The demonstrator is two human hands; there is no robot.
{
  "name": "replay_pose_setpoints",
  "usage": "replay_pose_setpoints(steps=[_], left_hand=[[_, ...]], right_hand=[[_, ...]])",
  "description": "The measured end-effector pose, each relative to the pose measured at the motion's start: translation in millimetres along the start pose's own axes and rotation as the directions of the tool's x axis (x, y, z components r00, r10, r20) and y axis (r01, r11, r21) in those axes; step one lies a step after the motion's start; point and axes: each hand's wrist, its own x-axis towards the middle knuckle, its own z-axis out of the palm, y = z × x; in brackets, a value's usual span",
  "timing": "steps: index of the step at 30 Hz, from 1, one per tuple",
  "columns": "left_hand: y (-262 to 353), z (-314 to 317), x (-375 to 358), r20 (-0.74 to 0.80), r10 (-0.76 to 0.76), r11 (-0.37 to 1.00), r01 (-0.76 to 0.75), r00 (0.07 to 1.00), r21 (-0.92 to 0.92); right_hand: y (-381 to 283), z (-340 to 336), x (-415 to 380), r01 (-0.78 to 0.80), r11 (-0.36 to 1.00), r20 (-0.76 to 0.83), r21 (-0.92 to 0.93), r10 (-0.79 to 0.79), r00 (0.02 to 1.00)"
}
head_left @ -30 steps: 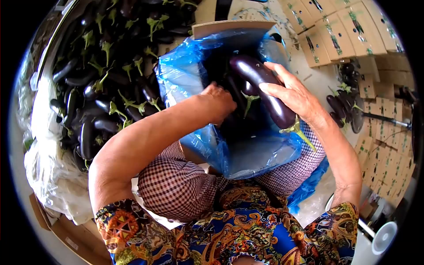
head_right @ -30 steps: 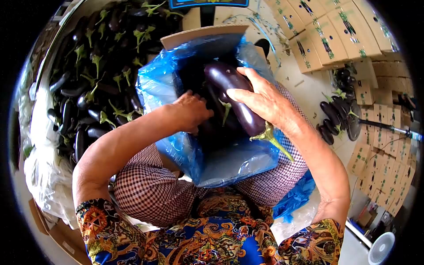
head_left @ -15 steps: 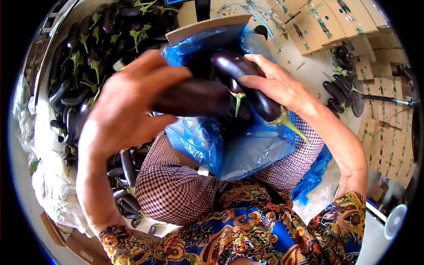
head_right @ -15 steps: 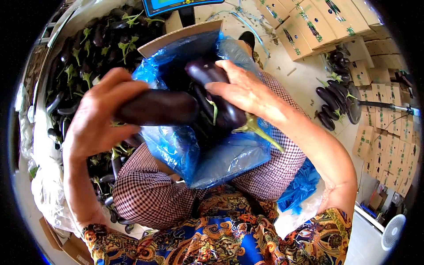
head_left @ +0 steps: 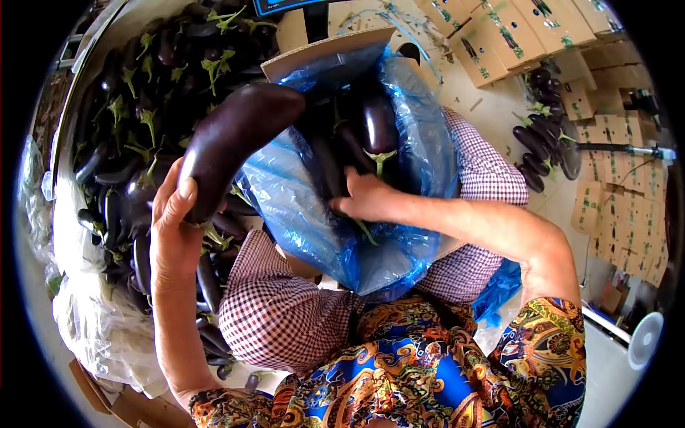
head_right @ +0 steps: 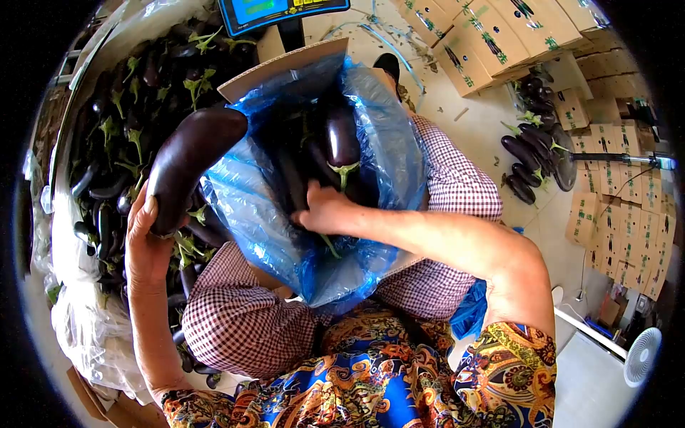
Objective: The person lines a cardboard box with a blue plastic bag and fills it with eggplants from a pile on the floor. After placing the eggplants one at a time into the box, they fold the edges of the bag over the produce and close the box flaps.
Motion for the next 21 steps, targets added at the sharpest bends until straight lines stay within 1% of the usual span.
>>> replay_pose_setpoints(steps=[1, 2, 3, 5, 6, 7, 8, 9, 10, 11, 12, 13, 14, 15, 16, 17, 19, 20, 21], left_hand=[[-3.4, 1.5, 2.0, -0.025, -0.001, 1.000, 0.001, 1.000, -0.012], [-5.7, 4.1, 2.6, -0.050, -0.002, 1.000, 0.001, 0.999, -0.010], [-6.3, 5.5, 3.1, -0.022, -0.028, 0.999, 0.027, 0.999, -0.045], [-6.7, 9.1, 3.9, 0.035, -0.078, 0.991, 0.081, 0.996, -0.107], [-6.4, 15.6, 4.3, 0.030, -0.108, 0.987, 0.111, 0.994, -0.119], [-5.2, 24.0, 4.6, 0.026, -0.136, 0.982, 0.138, 0.990, -0.132], [-1.1, 30.7, 6.6, 0.082, -0.124, 0.984, 0.134, 0.989, -0.120], [3.8, 36.1, 9.0, 0.124, -0.134, 0.988, 0.142, 0.983, -0.056], [11.3, 45.3, 9.3, 0.130, -0.154, 0.988, 0.154, 0.979, 0.009], [16.6, 55.2, 9.1, 0.135, -0.177, 0.983, 0.168, 0.975, 0.075], [16.0, 61.6, 9.0, 0.118, -0.208, 0.977, 0.202, 0.971, 0.065], [16.4, 67.3, 8.1, 0.134, -0.225, 0.974, 0.218, 0.965, 0.065], [15.8, 73.4, 7.6, 0.130, -0.260, 0.965, 0.258, 0.957, 0.036], [14.2, 78.6, 7.2, 0.127, -0.295, 0.955, 0.297, 0.947, 0.005], [10.6, 82.2, 8.0, 0.123, -0.328, 0.940, 0.336, 0.937, -0.054], [4.7, 85.7, 9.0, 0.133, -0.334, 0.936, 0.345, 0.933, -0.073], [-11.4, 105.5, 15.6, 0.069, -0.261, 0.953, 0.268, 0.963, -0.143], [-21.8, 114.1, 20.0, 0.031, -0.250, 0.950, 0.251, 0.968, -0.184], [-56.2, 106.2, 31.9, -0.075, -0.229, 0.973, 0.226, 0.971, -0.040]], right_hand=[[3.7, 6.9, -4.9, 0.013, 1.000, 0.028, -0.019, -0.013, 1.000], [8.8, 9.6, -7.5, -0.015, 1.000, 0.053, 0.023, 0.013, 0.999], [8.8, 8.5, -11.0, -0.044, 0.997, 0.082, 0.066, 0.038, 0.996], [16.6, 8.3, -6.6, 0.050, 0.998, 0.121, 0.022, -0.052, 0.991], [21.4, 9.5, -4.8, 0.098, 0.995, 0.138, 0.004, -0.098, 0.986], [27.6, 16.0, -4.1, 0.130, 0.991, 0.099, -0.037, -0.126, 0.987], [33.8, 23.6, -2.6, 0.163, 0.983, 0.059, -0.084, -0.159, 0.986], [37.3, 26.4, -2.0, 0.196, 0.971, 0.022, -0.135, -0.195, 0.981], [35.5, 18.6, -4.6, 0.199, 0.977, 0.098, -0.078, -0.191, 0.977], [33.0, 11.3, -7.0, 0.217, 0.970, 0.190, -0.112, -0.194, 0.962], [30.7, 4.5, -9.6, 0.237, 0.961, 0.280, -0.144, -0.190, 0.941], [30.1, -1.2, -13.4, 0.257, 0.951, 0.368, -0.172, -0.180, 0.912], [33.5, -3.1, -22.9, 0.379, 0.911, 0.349, -0.165, -0.305, 0.886], [33.8, -1.6, -27.7, 0.405, 0.887, 0.344, -0.221, -0.318, 0.883], [34.4, -4.0, -32.4, 0.408, 0.886, 0.338, -0.222, -0.322, 0.884], [33.6, -8.5, -36.4, 0.412, 0.882, 0.331, -0.227, -0.328, 0.885], [40.7, -10.0, -34.1, 0.511, 0.849, 0.300, -0.132, -0.457, 0.837], [44.4, -10.6, -32.3, 0.557, 0.826, 0.277, -0.087, -0.517, 0.810], [44.3, -9.7, -31.5, 0.513, 0.852, 0.286, -0.102, -0.469, 0.835]])
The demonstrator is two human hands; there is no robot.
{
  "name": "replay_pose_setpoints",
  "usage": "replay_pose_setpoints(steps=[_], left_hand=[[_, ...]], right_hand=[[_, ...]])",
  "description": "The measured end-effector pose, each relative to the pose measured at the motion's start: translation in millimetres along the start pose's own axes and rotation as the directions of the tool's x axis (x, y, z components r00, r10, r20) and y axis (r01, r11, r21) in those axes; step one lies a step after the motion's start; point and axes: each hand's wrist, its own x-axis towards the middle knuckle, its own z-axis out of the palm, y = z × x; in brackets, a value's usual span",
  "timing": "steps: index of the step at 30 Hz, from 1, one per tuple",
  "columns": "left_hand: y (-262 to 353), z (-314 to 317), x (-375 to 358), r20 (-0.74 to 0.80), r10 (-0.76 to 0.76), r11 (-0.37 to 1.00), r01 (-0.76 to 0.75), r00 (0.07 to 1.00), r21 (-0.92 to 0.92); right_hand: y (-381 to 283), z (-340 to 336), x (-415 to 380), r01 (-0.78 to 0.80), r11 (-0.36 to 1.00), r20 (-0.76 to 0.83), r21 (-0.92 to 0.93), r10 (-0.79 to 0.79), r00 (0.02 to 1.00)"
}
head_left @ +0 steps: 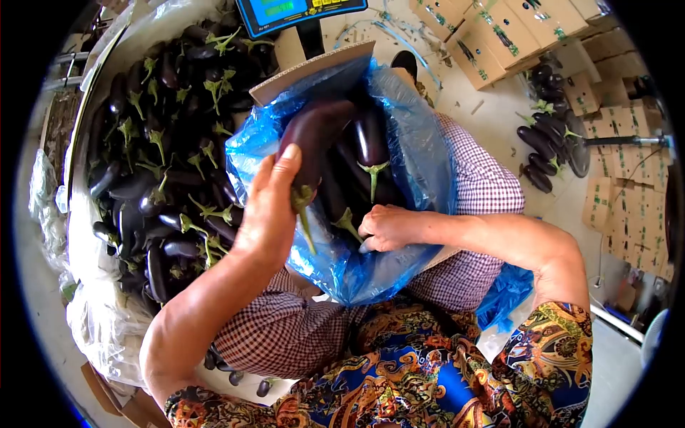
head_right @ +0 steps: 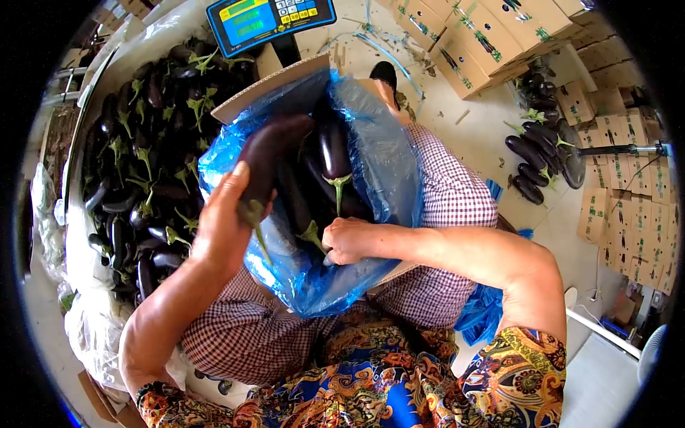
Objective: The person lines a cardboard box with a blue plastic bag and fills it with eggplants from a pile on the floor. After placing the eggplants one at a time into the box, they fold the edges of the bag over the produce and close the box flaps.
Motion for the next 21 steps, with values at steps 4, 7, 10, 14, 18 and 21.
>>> replay_pose_setpoints(steps=[4, 7, 10, 14, 18, 21], left_hand=[[-17.7, 37.1, 9.1, -0.010, 0.063, 0.983, -0.060, 0.998, 0.173], [-17.4, 47.1, 15.1, 0.126, 0.065, 0.706, -0.135, 0.990, 0.696], [-28.8, 45.3, 26.9, 0.268, 0.156, 0.478, -0.310, 0.951, 0.822], [-25.3, 39.8, 23.8, 0.468, 0.221, 0.135, -0.503, 0.855, 0.854], [-34.8, 38.4, 31.8, 0.599, 0.233, -0.041, -0.607, 0.767, 0.794], [-58.0, 42.8, 28.1, 0.640, 0.139, 0.065, -0.651, 0.756, 0.756]], right_hand=[[-13.9, -5.3, -5.6, -0.145, 0.987, -0.019, -0.064, 0.144, 0.989], [-25.3, -18.3, -23.8, -0.217, 0.917, -0.129, -0.335, 0.183, 0.975], [-14.3, -27.8, -34.3, -0.295, 0.892, -0.335, -0.342, 0.178, 0.925], [-2.7, -33.9, -29.4, -0.274, 0.848, -0.378, -0.453, 0.096, 0.921], [5.5, -20.6, -10.1, -0.272, 0.751, -0.373, -0.601, 0.037, 0.927], [18.0, -11.3, -10.6, -0.136, 0.702, -0.316, -0.699, -0.133, 0.939]])
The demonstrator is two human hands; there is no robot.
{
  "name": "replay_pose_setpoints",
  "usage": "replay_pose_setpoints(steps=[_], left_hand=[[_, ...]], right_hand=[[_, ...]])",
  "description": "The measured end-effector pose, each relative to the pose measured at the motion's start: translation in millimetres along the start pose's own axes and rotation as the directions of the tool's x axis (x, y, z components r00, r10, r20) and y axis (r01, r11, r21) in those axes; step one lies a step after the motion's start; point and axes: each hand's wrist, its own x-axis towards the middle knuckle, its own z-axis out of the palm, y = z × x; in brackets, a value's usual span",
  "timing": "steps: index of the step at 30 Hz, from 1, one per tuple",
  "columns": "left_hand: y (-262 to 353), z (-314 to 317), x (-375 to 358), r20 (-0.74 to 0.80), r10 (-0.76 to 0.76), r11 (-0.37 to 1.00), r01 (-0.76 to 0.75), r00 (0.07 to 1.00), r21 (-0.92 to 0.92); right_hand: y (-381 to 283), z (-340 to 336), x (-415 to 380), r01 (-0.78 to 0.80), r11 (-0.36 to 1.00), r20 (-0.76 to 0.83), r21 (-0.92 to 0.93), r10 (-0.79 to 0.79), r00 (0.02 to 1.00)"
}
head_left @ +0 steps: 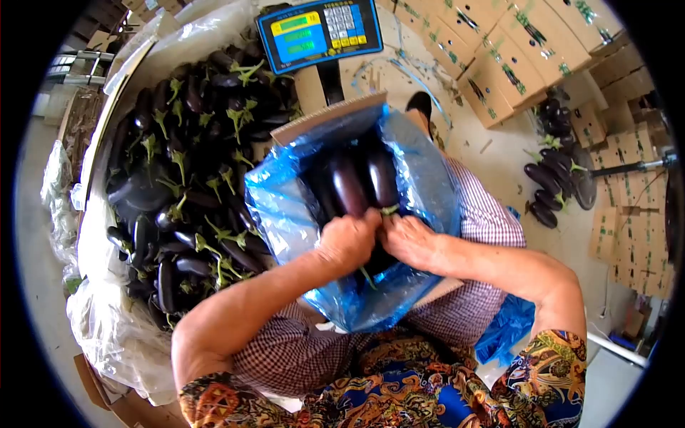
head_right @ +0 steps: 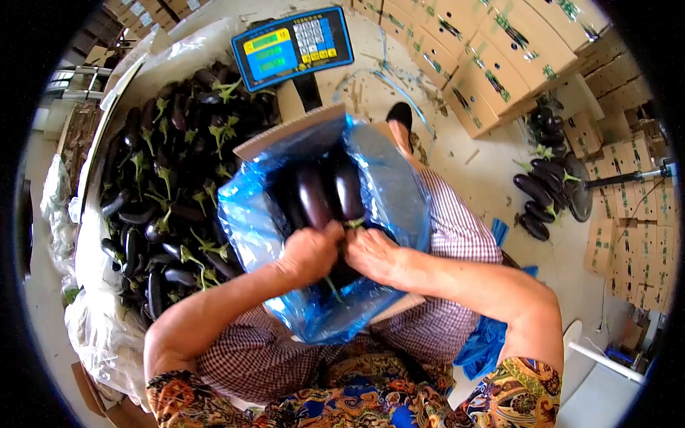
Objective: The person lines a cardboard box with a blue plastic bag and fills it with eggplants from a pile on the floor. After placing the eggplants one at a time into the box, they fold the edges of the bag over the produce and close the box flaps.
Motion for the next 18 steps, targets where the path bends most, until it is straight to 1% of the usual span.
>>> replay_pose_setpoints(steps=[1, 2, 3, 4, 5, 7, 8, 9, 10, 11, 12, 13, 14, 15, 17, 18], left_hand=[[2.4, 1.3, -2.4, 0.014, 0.065, 0.997, -0.066, 0.998, 0.027], [1.8, 2.8, -2.4, 0.040, 0.064, 0.998, -0.065, 0.997, 0.021], [5.7, -7.1, 1.1, 0.152, -0.012, 0.999, 0.017, 0.988, -0.032], [2.9, -13.1, -1.2, 0.032, 0.073, 0.982, -0.067, 0.997, -0.175], [-5.7, -21.6, -6.4, -0.098, 0.139, 0.940, -0.162, 0.985, -0.299], [-20.2, -56.3, -15.1, -0.364, 0.105, 0.970, -0.175, 0.926, -0.167], [-27.9, -78.0, -17.9, -0.528, 0.031, 0.991, -0.094, 0.849, -0.092], [-38.9, -94.0, -19.3, -0.679, -0.021, 1.000, 0.005, 0.733, -0.025], [-56.7, -99.9, -22.8, -0.750, -0.149, 0.989, 0.109, 0.644, -0.103], [-75.7, -101.6, -27.4, -0.801, -0.264, 0.963, 0.198, 0.536, -0.185], [-101.2, -83.8, -32.8, -0.694, -0.530, 0.816, 0.072, 0.488, -0.573], [-118.1, -81.3, -48.0, -0.343, -0.625, 0.501, 0.024, 0.702, -0.865], [-113.6, -72.8, -56.8, -0.055, -0.596, 0.275, 0.139, 0.801, -0.951], [-105.0, -61.9, -64.8, 0.228, -0.487, 0.047, 0.286, 0.843, -0.957], [-83.4, -38.9, -70.5, 0.248, -0.453, -0.271, 0.133, 0.856, -0.953], [-81.2, -53.1, -68.3, 0.244, -0.436, -0.165, 0.190, 0.866, -0.968]], right_hand=[[3.5, 4.6, -3.9, 0.046, 0.997, -0.063, -0.063, -0.050, 0.997], [6.1, 10.3, -10.7, 0.029, 1.000, -0.131, 0.011, -0.028, 0.991], [11.9, 10.9, -12.8, 0.017, 0.996, -0.193, 0.084, -0.001, 0.981], [13.0, -6.9, -9.0, -0.084, 0.966, -0.006, 0.244, 0.088, 0.996], [16.6, -21.1, -8.5, -0.106, 0.950, -0.070, 0.295, 0.132, 0.989], [29.4, -44.7, -14.0, -0.126, 0.908, -0.178, 0.400, 0.212, 0.961], [42.8, -57.9, -15.0, -0.145, 0.950, -0.341, 0.277, 0.238, 0.909], [59.5, -69.2, -14.0, -0.180, 0.972, -0.504, 0.152, 0.233, 0.832], [68.7, -79.6, -9.5, -0.291, 0.941, -0.532, 0.175, 0.339, 0.776], [75.2, -85.0, -8.0, -0.400, 0.893, -0.560, 0.205, 0.442, 0.701], [89.7, -60.9, -12.6, -0.519, 0.770, -0.377, 0.370, 0.635, 0.674], [94.8, -69.5, -12.3, -0.504, 0.349, 0.086, 0.790, 0.751, 0.655], [106.3, -52.8, -14.5, -0.357, 0.093, 0.218, 0.929, 0.643, 0.734], [116.8, -34.5, -18.5, -0.228, -0.205, 0.301, 0.952, 0.487, 0.820], [120.3, -36.6, -26.7, -0.215, -0.330, 0.367, 0.919, 0.520, 0.771], [120.8, -38.9, -30.3, -0.200, -0.387, 0.398, 0.900, 0.540, 0.742]])
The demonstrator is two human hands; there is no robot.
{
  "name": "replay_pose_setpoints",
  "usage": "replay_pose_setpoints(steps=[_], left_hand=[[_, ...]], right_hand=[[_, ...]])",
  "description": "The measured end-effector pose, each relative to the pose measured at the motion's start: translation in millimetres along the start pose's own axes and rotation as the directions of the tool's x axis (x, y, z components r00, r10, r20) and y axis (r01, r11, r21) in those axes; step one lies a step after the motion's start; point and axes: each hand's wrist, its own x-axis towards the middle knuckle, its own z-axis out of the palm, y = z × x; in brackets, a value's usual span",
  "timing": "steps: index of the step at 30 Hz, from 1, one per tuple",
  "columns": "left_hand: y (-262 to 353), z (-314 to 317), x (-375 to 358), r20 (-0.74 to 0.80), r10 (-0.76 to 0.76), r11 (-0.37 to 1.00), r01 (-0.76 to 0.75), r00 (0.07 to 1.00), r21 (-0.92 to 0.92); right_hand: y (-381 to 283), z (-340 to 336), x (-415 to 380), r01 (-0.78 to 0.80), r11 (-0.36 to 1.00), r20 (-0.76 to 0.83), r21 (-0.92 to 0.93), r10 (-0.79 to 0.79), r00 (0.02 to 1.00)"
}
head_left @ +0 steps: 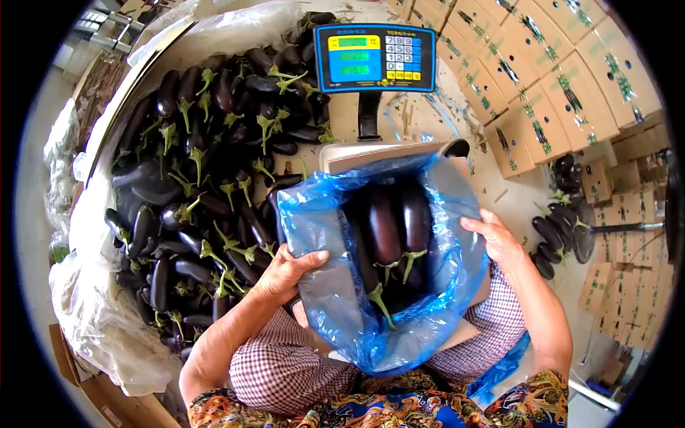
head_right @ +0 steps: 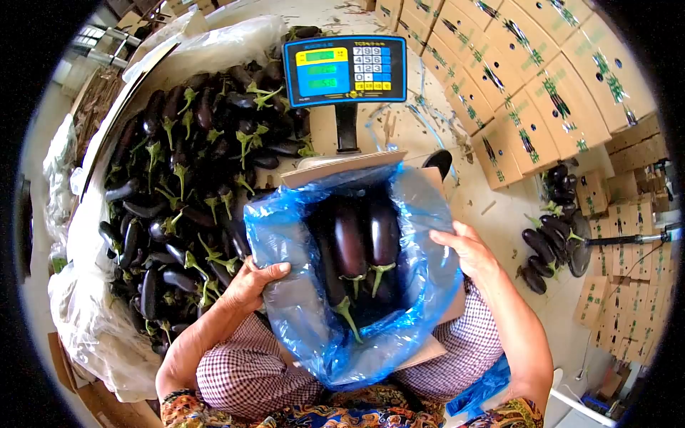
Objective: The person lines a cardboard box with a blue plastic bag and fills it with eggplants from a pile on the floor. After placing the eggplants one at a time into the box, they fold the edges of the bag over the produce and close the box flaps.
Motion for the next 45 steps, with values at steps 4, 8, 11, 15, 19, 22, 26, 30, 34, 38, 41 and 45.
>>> replay_pose_setpoints(steps=[4, 8, 11, 15, 19, 22, 26, 30, 34, 38, 41, 45], left_hand=[[33.5, 13.5, 18.8, 0.026, 0.070, 0.995, -0.071, 0.997, 0.063], [59.3, 16.8, 42.9, 0.044, 0.108, 0.990, -0.112, 0.993, 0.088], [55.5, 6.6, 45.6, -0.011, 0.085, 0.989, -0.083, 0.996, 0.125], [47.4, -1.4, 53.7, 0.065, 0.168, 0.976, -0.175, 0.984, 0.130], [17.1, -20.1, 69.9, 0.086, 0.094, 0.974, -0.074, 0.992, -0.213], [-18.0, -37.9, 64.5, -0.024, 0.136, 0.768, -0.121, 0.990, -0.629], [-107.2, -92.2, 57.4, -0.391, 0.317, 0.925, -0.189, 0.864, 0.331], [-111.7, -107.5, 57.8, -0.259, 0.801, 0.405, -0.169, 0.540, 0.899], [-106.5, -114.6, 106.2, 0.070, 0.862, -0.039, -0.072, 0.502, 0.997], [-109.8, -104.6, 157.6, 0.110, 0.879, -0.081, -0.082, 0.465, 0.993], [-92.0, -99.3, 179.8, 0.007, 0.885, 0.069, -0.145, 0.466, 0.987], [-72.3, -96.4, 202.7, -0.023, 0.736, 0.018, 0.015, 0.676, 1.000]], right_hand=[[-13.9, -12.7, -5.7, 0.137, 0.990, -0.100, -0.032, -0.139, 0.985], [-18.4, -11.6, 5.3, 0.202, 0.970, -0.127, -0.138, -0.219, 0.967], [-20.9, 6.3, 1.7, 0.246, 0.958, -0.193, -0.150, -0.272, 0.943], [-32.0, 11.9, 3.1, 0.233, 0.942, -0.209, -0.240, -0.285, 0.936], [-31.9, 11.9, 5.0, 0.188, 0.953, -0.235, -0.237, -0.244, 0.941], [-24.5, -12.1, 2.7, 0.219, 0.964, -0.317, -0.148, -0.256, 0.913], [-10.3, -70.0, 14.6, 0.157, 0.979, -0.423, 0.132, -0.088, 0.902], [-4.7, -85.0, 15.7, 0.084, 0.991, -0.415, 0.108, -0.032, 0.909], [-11.9, -36.4, 18.1, 0.037, 0.995, -0.552, 0.091, 0.019, 0.833], [-10.0, -41.6, 18.6, 0.003, 0.998, -0.548, 0.067, 0.034, 0.836], [-11.5, -33.1, 23.7, -0.009, 0.999, -0.561, 0.034, 0.027, 0.827], [-17.0, -30.3, 32.9, -0.016, 1.000, -0.555, 0.015, 0.022, 0.832]])
